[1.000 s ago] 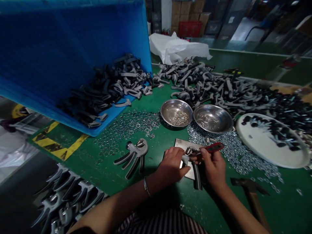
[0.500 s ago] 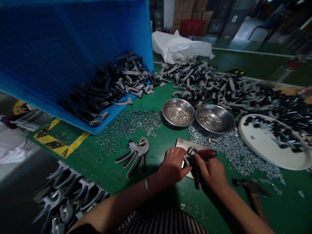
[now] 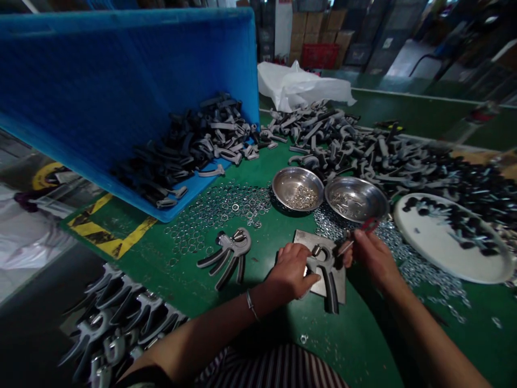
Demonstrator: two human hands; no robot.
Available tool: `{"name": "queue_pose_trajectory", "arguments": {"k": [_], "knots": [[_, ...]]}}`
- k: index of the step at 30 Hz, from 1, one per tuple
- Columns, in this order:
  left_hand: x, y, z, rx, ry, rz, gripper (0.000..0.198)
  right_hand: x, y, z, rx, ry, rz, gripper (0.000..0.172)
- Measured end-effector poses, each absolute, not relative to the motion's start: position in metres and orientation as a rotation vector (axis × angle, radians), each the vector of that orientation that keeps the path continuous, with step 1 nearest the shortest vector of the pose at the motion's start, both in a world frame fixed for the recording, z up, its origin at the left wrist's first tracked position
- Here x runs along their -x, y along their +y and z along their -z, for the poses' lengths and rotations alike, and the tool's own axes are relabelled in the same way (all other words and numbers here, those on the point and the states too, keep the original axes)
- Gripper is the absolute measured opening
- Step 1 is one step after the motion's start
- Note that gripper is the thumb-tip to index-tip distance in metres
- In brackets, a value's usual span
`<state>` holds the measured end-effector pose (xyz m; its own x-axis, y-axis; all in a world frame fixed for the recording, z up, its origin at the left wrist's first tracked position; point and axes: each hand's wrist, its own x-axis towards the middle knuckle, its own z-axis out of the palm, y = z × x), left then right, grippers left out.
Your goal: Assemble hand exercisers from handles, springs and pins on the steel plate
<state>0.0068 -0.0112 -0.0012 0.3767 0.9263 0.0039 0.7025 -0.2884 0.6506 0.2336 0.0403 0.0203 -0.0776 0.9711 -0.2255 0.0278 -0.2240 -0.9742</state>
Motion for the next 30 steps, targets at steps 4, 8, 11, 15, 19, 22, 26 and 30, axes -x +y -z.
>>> {"name": "queue_pose_trajectory", "arguments": {"k": [4,8,11,15,19,22,26,30], "knots": [[-0.007,-0.016,0.002,-2.055,1.398,-0.553,0.042,-0.298,0.039,-0.017,1.954,-1.564,-0.777,0.038],[-0.002,-0.015,-0.001,-2.031,1.355,-0.554,0.047,-0.335,0.023,-0.029,2.109,-1.954,-0.002,0.04],[-0.002,-0.001,-0.017,-2.091,1.304,-0.577,0.04,-0.312,0.001,-0.02,1.798,-2.143,-0.188,0.027],[-0.02,0.024,-0.042,-2.243,1.264,-0.59,0.019,-0.265,-0.018,0.013,1.722,-2.159,-0.446,0.019],[-0.052,0.04,-0.04,-2.369,1.197,-0.47,0.014,-0.256,-0.017,0.026,1.792,-2.136,-0.367,0.019],[-0.074,0.044,-0.027,-2.449,1.163,-0.402,0.014,-0.268,-0.013,0.023,1.811,-2.151,-0.359,0.018],[-0.097,0.044,-0.021,-2.605,1.136,-0.314,0.018,-0.292,-0.008,0.021,1.855,-2.105,-0.367,0.016],[-0.124,0.046,-0.024,-2.7,1.177,-0.172,0.021,-0.312,-0.009,0.022,1.813,-2.085,-0.423,0.015]]}}
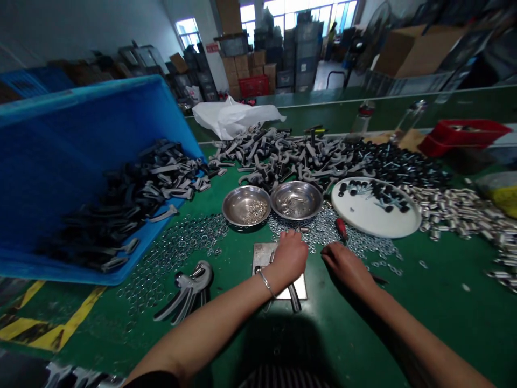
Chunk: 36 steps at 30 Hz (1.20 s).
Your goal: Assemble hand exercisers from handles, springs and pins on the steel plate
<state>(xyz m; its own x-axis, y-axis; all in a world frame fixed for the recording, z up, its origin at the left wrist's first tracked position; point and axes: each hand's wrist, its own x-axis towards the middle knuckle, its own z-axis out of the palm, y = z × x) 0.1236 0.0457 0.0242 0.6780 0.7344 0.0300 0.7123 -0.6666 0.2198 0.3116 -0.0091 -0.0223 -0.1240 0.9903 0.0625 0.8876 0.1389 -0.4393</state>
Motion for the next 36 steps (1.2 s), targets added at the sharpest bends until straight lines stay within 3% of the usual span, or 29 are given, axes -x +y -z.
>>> {"name": "queue_pose_trajectory", "arguments": {"k": [8,13,17,21,30,36], "knots": [[-0.163,0.042,-0.018,-2.644,1.257,-0.065,0.028,-0.316,-0.017,0.022,1.736,-2.037,-0.449,0.02],[-0.136,0.053,-0.026,-2.596,1.146,-0.145,0.015,-0.303,-0.025,0.014,1.657,-2.059,-0.401,0.023],[-0.103,0.072,-0.038,-2.504,1.255,-0.306,0.021,-0.291,-0.023,0.011,1.581,-2.164,-0.398,0.021],[-0.079,0.073,-0.035,-2.456,1.211,-0.325,0.014,-0.295,-0.013,0.012,1.662,-2.164,-0.343,0.024],[-0.078,0.065,-0.02,-2.421,1.152,-0.329,0.012,-0.266,-0.007,0.02,1.731,-2.165,-0.364,0.013],[-0.081,0.064,-0.023,-2.515,1.085,-0.292,0.015,-0.281,0.002,0.019,1.742,-2.174,-0.357,0.016]]}}
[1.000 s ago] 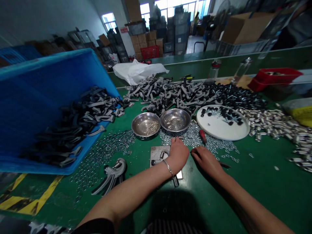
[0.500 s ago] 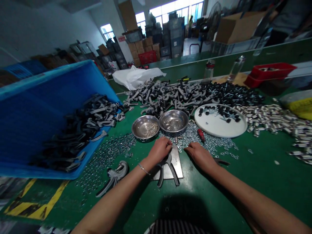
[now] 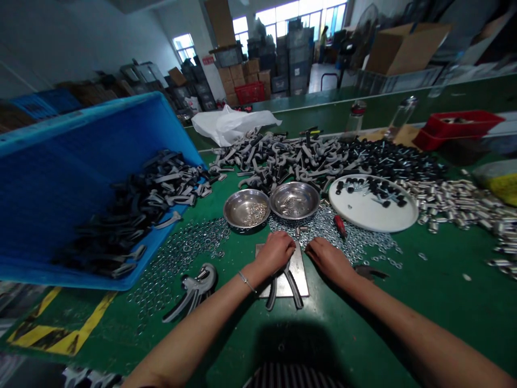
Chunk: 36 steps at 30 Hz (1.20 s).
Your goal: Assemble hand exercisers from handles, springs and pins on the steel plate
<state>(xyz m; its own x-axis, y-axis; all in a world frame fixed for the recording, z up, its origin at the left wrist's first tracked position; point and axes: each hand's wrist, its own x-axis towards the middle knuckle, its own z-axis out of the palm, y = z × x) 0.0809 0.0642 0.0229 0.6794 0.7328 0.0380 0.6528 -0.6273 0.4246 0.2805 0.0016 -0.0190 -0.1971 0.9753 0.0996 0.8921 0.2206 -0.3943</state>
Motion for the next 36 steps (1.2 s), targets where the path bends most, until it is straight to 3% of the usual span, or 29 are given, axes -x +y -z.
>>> {"name": "queue_pose_trajectory", "arguments": {"k": [7,17,25,30,36], "knots": [[-0.116,0.054,-0.033,-2.854,1.072,-0.006,0.02,-0.332,0.008,0.028,1.767,-2.106,-0.398,0.012],[-0.179,0.053,-0.025,-2.694,1.287,0.259,0.022,-0.339,-0.019,0.02,1.656,-2.052,-0.477,0.016],[-0.152,0.057,-0.039,-2.465,1.184,-0.047,0.003,-0.329,-0.049,-0.001,1.635,-1.81,-0.529,0.02],[-0.082,0.04,-0.042,-2.198,1.227,-0.297,0.012,-0.31,-0.045,0.0,1.578,-1.726,-0.729,0.015],[-0.024,0.001,-0.041,-1.169,1.106,-0.717,0.026,-0.245,-0.026,-0.019,1.438,-1.732,-0.931,0.017]]}}
